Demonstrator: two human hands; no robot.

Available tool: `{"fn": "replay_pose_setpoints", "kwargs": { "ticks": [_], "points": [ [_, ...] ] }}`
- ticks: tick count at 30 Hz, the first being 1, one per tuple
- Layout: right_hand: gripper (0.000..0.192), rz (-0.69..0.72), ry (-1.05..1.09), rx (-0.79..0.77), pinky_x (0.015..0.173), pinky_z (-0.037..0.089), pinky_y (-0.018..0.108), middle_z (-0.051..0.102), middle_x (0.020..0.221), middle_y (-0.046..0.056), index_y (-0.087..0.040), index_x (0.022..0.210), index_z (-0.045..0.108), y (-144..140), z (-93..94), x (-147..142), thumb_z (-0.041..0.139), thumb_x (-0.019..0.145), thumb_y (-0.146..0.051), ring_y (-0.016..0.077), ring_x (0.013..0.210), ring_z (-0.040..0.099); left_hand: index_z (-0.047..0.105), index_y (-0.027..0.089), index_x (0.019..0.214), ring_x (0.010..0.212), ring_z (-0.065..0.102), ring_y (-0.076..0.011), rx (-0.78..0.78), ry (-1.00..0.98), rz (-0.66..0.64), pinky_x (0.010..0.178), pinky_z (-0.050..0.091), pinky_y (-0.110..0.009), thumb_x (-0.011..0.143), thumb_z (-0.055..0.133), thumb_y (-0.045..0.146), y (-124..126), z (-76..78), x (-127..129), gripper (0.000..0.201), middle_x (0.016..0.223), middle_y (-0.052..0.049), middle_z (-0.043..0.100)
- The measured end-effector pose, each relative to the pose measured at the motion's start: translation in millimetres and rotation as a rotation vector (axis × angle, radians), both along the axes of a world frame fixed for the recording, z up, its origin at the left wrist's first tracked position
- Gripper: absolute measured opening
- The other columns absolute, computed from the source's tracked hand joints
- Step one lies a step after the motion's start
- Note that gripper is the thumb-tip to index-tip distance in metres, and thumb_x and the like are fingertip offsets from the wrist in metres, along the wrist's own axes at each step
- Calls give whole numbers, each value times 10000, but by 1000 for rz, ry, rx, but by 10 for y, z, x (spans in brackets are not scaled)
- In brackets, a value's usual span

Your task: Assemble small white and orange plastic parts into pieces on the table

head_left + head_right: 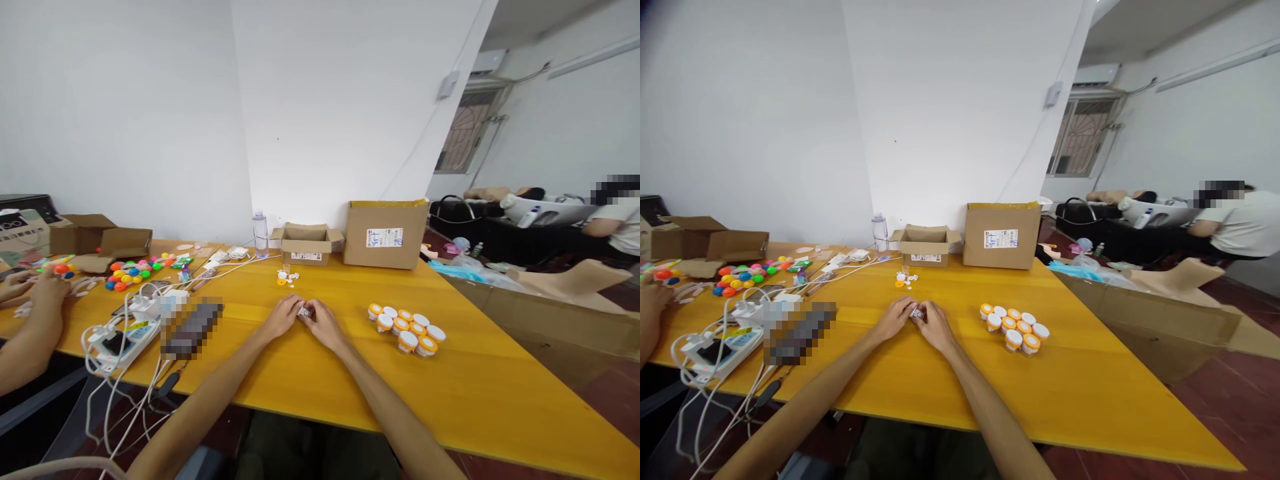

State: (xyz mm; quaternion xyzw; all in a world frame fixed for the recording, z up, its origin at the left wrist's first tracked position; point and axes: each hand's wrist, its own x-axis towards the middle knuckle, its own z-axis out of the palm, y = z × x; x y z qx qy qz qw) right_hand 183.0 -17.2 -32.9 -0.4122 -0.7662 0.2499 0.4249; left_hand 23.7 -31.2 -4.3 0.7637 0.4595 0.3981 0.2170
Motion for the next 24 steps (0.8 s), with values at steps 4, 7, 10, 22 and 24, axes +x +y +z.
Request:
{"fn": "replay_pose_setpoints", "kwargs": {
  "ticks": [4, 7, 10, 22, 24],
  "points": [
    [83, 41, 47, -31, 778, 503, 346, 675, 885, 21, -243, 861, 560, -57, 68, 7, 587, 789, -274, 201, 822, 628, 663, 187, 875, 772, 582, -172, -90, -132, -56, 751, 482, -292, 936, 449, 506, -5, -2, -53, 389, 812, -25, 659],
    [100, 48, 91, -58, 772, 507, 343, 677, 875, 16, -239, 858, 556, -70, 96, 16, 594, 777, -285, 191, 797, 631, 666, 184, 935, 768, 593, -169, -150, -167, -84, 727, 487, -284, 912, 474, 529, -19, 21, -42, 396, 843, -26, 674],
    [137, 53, 144, -96, 756, 512, 338, 675, 860, 8, -231, 848, 560, -58, 90, 13, 624, 741, -289, 179, 758, 628, 664, 186, 905, 751, 584, -162, -149, -152, -49, 719, 483, -278, 913, 464, 521, -28, 43, -19, 390, 828, -19, 669],
    [227, 129, 280, -204, 709, 533, 327, 692, 783, 8, -220, 847, 608, 13, 51, 2, 625, 777, -436, 182, 732, 649, 622, 193, 840, 650, 521, -143, -125, -125, 51, 683, 455, -265, 928, 435, 523, -9, 61, -10, 389, 675, 24, 578],
    [212, 119, 267, -173, 702, 532, 326, 690, 789, 4, -225, 843, 602, 12, 45, 0, 632, 769, -422, 180, 724, 640, 609, 203, 818, 679, 527, -152, -107, -86, 72, 715, 455, -272, 935, 427, 515, -23, 66, -3, 379, 688, 19, 584]
  ]
}}
